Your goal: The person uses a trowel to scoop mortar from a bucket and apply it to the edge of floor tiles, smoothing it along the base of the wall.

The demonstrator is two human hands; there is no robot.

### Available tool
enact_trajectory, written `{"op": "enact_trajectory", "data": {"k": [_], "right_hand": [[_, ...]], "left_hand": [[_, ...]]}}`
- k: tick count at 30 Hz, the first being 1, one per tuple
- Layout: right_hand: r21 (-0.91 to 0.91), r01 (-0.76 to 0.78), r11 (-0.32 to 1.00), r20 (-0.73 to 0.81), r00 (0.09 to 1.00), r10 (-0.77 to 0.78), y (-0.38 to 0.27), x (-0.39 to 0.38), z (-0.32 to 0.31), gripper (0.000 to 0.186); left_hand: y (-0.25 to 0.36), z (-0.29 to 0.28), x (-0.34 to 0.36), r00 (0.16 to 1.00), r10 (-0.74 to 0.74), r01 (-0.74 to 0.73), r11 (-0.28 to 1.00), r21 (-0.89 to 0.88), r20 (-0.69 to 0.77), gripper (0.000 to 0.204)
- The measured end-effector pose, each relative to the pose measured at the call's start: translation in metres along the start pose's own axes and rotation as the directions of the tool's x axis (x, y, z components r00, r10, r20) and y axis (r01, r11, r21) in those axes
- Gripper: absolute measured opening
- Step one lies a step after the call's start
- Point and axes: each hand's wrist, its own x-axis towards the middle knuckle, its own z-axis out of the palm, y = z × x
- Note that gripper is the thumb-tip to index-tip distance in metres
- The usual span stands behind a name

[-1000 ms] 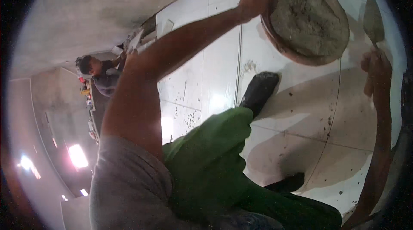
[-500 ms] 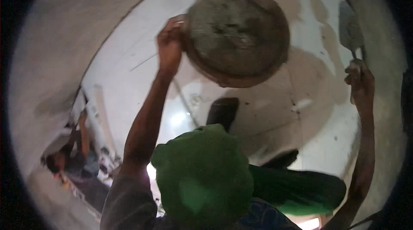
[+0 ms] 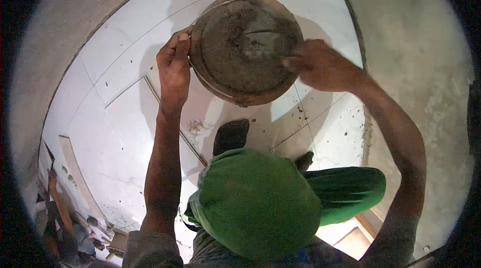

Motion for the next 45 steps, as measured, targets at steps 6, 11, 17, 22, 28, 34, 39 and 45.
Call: {"op": "enact_trajectory", "data": {"k": [6,11,17,22,28,34,39,45], "right_hand": [[0.585,-0.358,0.728,0.166,0.931,0.325,-0.012,0.01,0.012,0.042],[0.747,-0.298,0.594,0.092,0.931,0.353,0.022,-0.044,0.019,0.04],[0.798,0.046,0.601,-0.244,0.936,0.252,0.058,-0.041,0.068,0.039],[0.854,-0.008,0.52,-0.211,0.908,0.362,0.092,-0.082,0.081,0.035],[0.955,0.031,0.294,-0.159,0.892,0.423,0.214,-0.15,0.143,0.025],[0.931,0.119,0.346,-0.339,0.639,0.691,0.374,-0.195,0.231,0.03],[0.967,0.167,-0.193,-0.004,0.765,0.645,0.406,-0.227,0.273,0.031],[0.959,0.205,-0.197,0.059,0.534,0.843,0.435,-0.242,0.288,0.03]], "left_hand": [[0.008,-0.013,0.001,0.987,-0.141,0.141,0.99,0.01,0.071,0.051],[0.008,-0.013,0.003,0.983,-0.134,0.137,0.99,-0.019,0.125,0.046],[0.002,-0.016,0.007,0.988,-0.129,0.121,0.988,0.093,0.086,0.054],[0.013,-0.008,0.005,0.982,-0.181,0.165,0.965,0.202,0.059,0.05],[0.058,-0.02,0.014,0.901,-0.428,0.377,0.704,0.602,-0.064,0.067],[0.106,-0.059,0.046,0.933,-0.35,0.271,0.518,0.811,-0.088,0.049],[0.17,-0.025,0.107,0.945,-0.317,0.198,0.345,0.918,-0.085,0.048],[0.178,0.074,0.096,0.941,-0.327,0.013,0.299,0.954,0.09,0.048]]}}
